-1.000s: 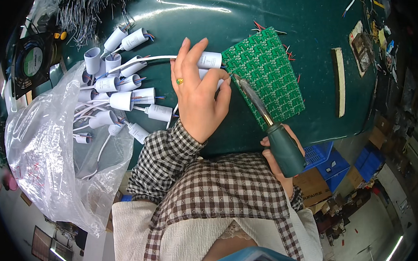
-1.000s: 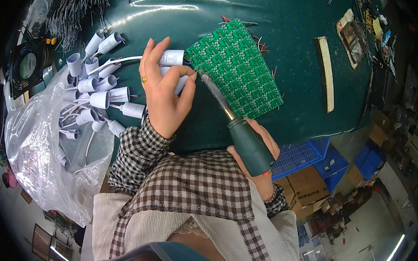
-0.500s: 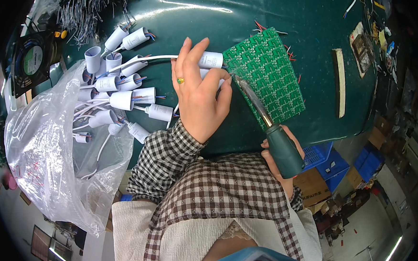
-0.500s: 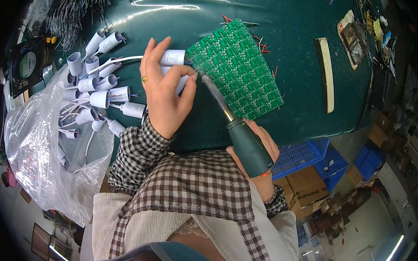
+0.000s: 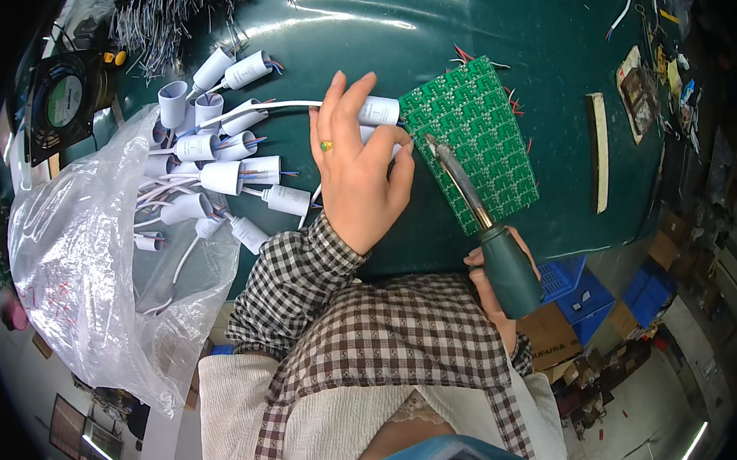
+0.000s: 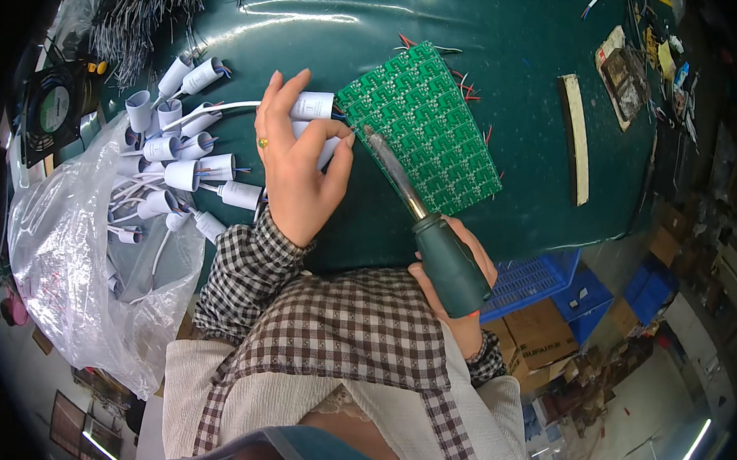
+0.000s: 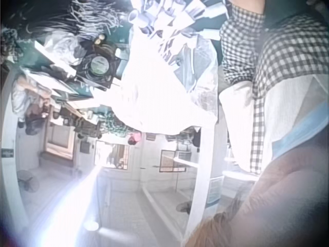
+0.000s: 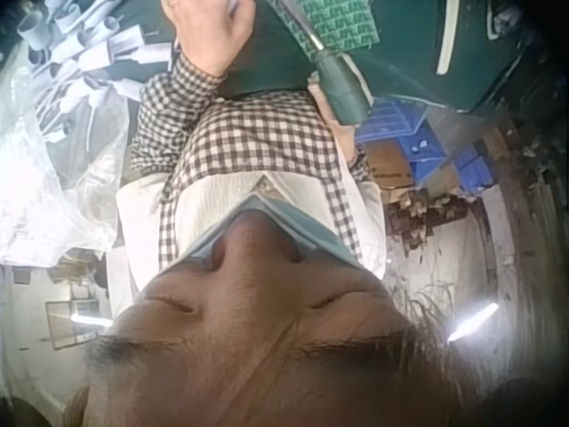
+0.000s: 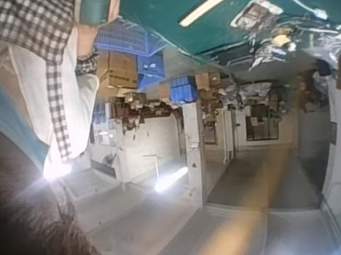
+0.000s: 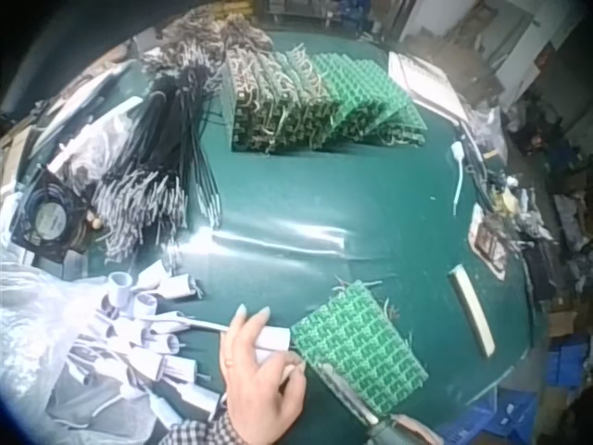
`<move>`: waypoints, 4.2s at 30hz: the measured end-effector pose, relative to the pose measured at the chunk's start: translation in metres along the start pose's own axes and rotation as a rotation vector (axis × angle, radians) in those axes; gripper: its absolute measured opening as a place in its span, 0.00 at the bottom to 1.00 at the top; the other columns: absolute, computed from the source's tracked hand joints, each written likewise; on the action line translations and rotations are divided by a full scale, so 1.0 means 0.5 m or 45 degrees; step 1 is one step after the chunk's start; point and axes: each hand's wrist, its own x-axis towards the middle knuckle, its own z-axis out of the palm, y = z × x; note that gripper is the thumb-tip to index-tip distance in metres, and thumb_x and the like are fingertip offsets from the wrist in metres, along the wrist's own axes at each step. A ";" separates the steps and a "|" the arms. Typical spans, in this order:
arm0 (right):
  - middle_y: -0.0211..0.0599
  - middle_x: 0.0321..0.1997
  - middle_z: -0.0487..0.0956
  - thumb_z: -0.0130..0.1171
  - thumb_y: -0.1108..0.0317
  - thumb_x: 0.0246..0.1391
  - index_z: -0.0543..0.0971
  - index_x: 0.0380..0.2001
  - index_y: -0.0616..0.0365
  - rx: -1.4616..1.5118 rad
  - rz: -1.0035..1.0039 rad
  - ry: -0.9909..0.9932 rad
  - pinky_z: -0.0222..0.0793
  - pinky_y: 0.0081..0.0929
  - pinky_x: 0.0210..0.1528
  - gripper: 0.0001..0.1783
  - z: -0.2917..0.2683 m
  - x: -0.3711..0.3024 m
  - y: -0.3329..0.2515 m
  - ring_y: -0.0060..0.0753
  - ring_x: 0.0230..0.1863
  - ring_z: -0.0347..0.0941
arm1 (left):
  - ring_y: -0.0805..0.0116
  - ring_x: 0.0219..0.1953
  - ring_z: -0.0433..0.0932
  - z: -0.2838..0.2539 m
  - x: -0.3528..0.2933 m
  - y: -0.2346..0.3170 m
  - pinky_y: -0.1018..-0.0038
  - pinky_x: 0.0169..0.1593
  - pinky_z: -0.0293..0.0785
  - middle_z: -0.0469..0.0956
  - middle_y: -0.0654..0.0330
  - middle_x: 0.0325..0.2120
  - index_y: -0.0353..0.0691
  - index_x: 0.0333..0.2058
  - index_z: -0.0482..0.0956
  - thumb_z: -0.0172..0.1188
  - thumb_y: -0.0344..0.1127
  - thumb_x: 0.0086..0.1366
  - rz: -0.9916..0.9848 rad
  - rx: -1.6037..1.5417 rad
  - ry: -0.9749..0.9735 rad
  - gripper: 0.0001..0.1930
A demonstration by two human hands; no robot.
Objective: The person attaches wired sockets to a circuit board, positioning the wires by hand and soldering them onto the board using a soldering iron.
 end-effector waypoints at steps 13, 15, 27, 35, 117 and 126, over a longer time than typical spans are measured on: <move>0.46 0.43 0.85 0.75 0.70 0.48 0.70 0.61 0.71 0.157 0.005 -0.027 0.82 0.27 0.44 0.38 -0.004 0.011 0.007 0.30 0.39 0.85 | 0.32 0.69 0.56 0.006 -0.004 -0.002 0.44 0.68 0.53 0.64 0.43 0.63 0.40 0.32 0.81 0.65 0.28 0.54 0.007 0.024 0.012 0.05; 0.46 0.44 0.84 0.75 0.71 0.48 0.70 0.61 0.72 0.189 0.011 -0.027 0.82 0.28 0.44 0.38 -0.006 0.010 0.010 0.30 0.39 0.84 | 0.32 0.69 0.56 0.005 -0.001 0.000 0.44 0.68 0.54 0.64 0.43 0.63 0.40 0.32 0.81 0.65 0.28 0.54 0.012 0.021 0.014 0.05; 0.49 0.39 0.77 0.61 0.60 0.60 0.77 0.41 0.71 0.410 0.122 0.173 0.80 0.35 0.40 0.20 0.006 0.016 -0.007 0.37 0.38 0.77 | 0.30 0.69 0.55 0.015 -0.007 -0.005 0.44 0.68 0.54 0.62 0.41 0.65 0.39 0.32 0.80 0.65 0.28 0.55 0.069 0.038 0.040 0.06; 0.51 0.39 0.76 0.57 0.62 0.62 0.77 0.41 0.71 0.516 0.045 0.200 0.80 0.33 0.39 0.18 -0.011 0.036 -0.007 0.38 0.37 0.77 | 0.37 0.69 0.60 -0.057 -0.041 0.025 0.53 0.69 0.59 0.60 0.41 0.67 0.43 0.57 0.77 0.70 0.27 0.55 0.020 0.077 -0.007 0.29; 0.35 0.37 0.81 0.69 0.83 0.51 0.71 0.57 0.67 0.378 0.033 -0.022 0.77 0.21 0.40 0.29 0.059 0.152 -0.106 0.22 0.38 0.80 | 0.81 0.32 0.69 -0.065 -0.046 0.088 0.82 0.37 0.63 0.72 0.67 0.34 0.36 0.39 0.76 0.60 0.26 0.67 -0.174 -0.969 -0.398 0.04; 0.36 0.38 0.80 0.66 0.84 0.53 0.68 0.59 0.69 0.295 0.083 0.019 0.78 0.23 0.40 0.31 0.076 0.137 -0.112 0.24 0.37 0.80 | 0.69 0.34 0.74 -0.074 -0.056 0.084 0.74 0.38 0.69 0.75 0.59 0.32 0.35 0.37 0.78 0.64 0.24 0.62 -0.571 -1.188 -0.444 0.05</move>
